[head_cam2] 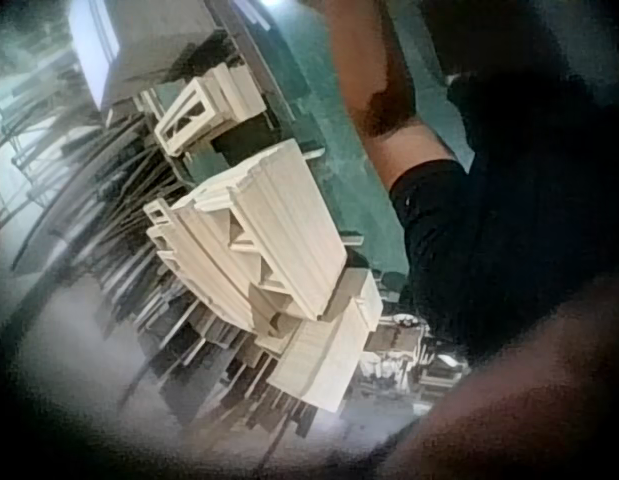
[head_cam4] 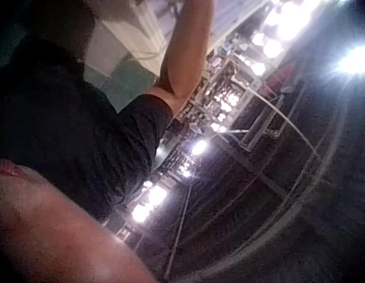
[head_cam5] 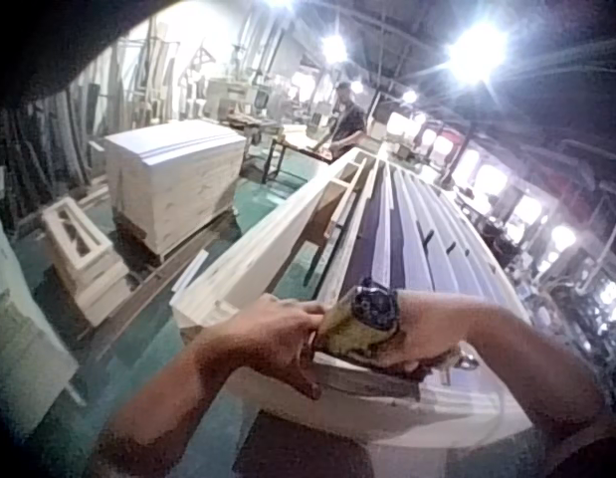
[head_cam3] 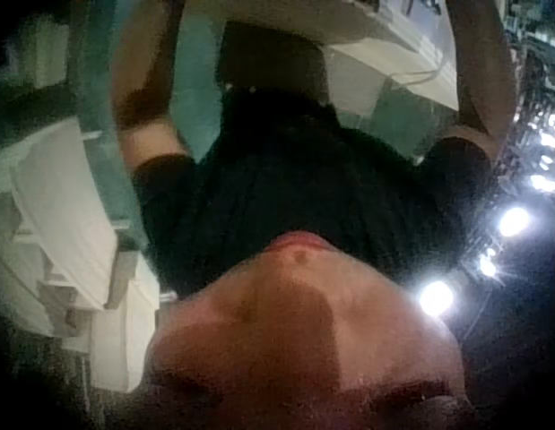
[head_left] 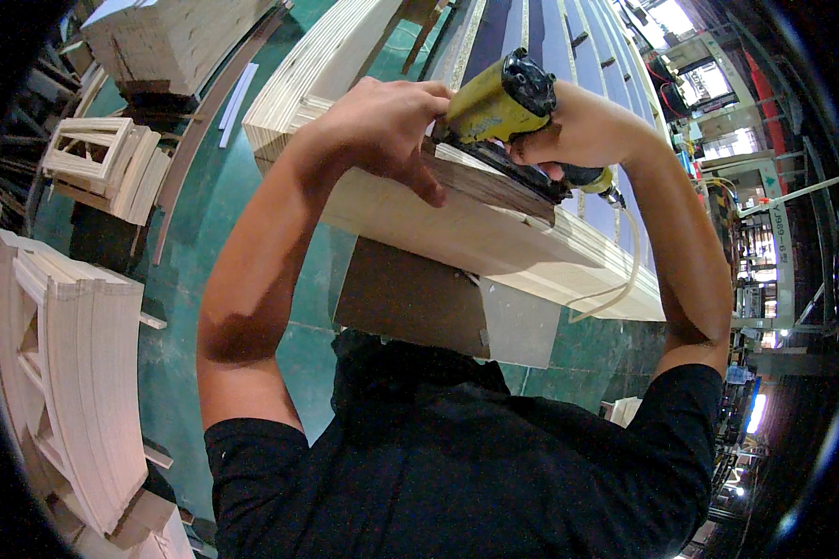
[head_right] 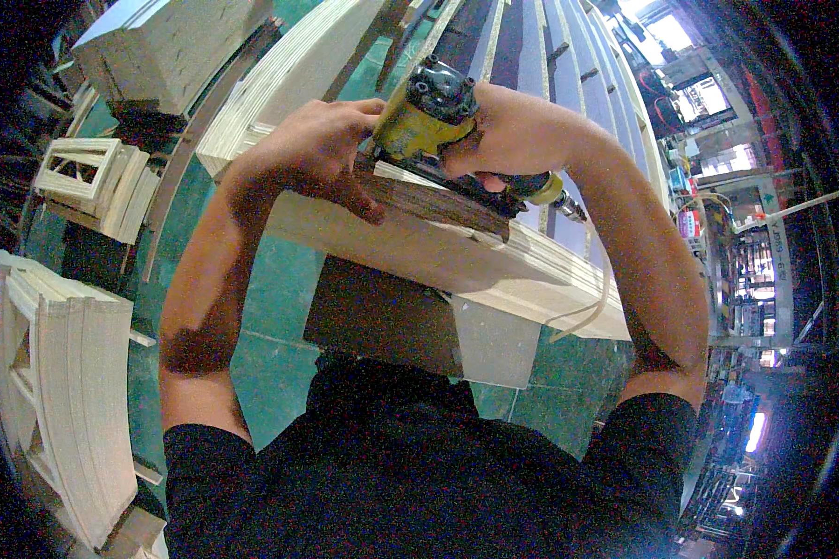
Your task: The person assembles a large wooden structure by placing thin wooden strips onto a curved frame with purple backing. They use a pneumatic nail gun to secure the strips in place, working systematically along the frame's length. The person handles the wood strips and the nail gun throughout the process.
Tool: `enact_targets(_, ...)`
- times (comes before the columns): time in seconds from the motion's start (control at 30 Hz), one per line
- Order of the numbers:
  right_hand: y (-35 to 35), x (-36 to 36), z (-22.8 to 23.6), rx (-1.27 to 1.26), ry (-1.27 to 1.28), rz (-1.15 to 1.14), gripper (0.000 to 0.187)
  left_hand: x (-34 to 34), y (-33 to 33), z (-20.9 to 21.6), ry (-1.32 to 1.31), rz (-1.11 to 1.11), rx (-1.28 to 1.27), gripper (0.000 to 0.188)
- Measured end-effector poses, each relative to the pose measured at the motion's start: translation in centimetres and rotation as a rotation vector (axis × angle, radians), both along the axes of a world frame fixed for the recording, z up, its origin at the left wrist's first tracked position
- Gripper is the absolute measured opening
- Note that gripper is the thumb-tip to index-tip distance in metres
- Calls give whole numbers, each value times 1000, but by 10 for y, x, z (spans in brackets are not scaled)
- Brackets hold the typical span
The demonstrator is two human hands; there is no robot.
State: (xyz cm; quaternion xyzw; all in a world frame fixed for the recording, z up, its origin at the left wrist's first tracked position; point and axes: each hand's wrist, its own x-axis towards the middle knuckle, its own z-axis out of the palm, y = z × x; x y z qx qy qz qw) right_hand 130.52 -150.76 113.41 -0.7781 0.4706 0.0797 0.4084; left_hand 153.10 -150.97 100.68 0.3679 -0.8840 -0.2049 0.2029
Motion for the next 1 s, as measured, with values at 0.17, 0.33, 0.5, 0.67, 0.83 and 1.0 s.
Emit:
enact_targets(0.17, -1, -2, -1, 3, 8, -19, 29, 1, -2, -5, 9, -13, -104, 97)
enact_targets(0.33, -1, -2, 1, -8, 66, -15, 30, -1, -3, -5, -13, -12, -115, 98)
enact_targets(0.5, 12, -11, 4, -5, 14, -27, 30, 1, -4, -9, 38, -44, -148, 102)
enact_targets(0.67, 51, -63, 9, -26, 69, -46, 43, 3, -6, -17, 68, -35, -164, 101)
enact_targets(0.83, 123, -136, -3, -115, -133, 10, 42, 2, 2, -9, 85, 10, -151, 86)
enact_targets(1.0, 175, -189, -31, 71, -228, 80, 45, 3, 29, -2, 164, 96, -200, 72)
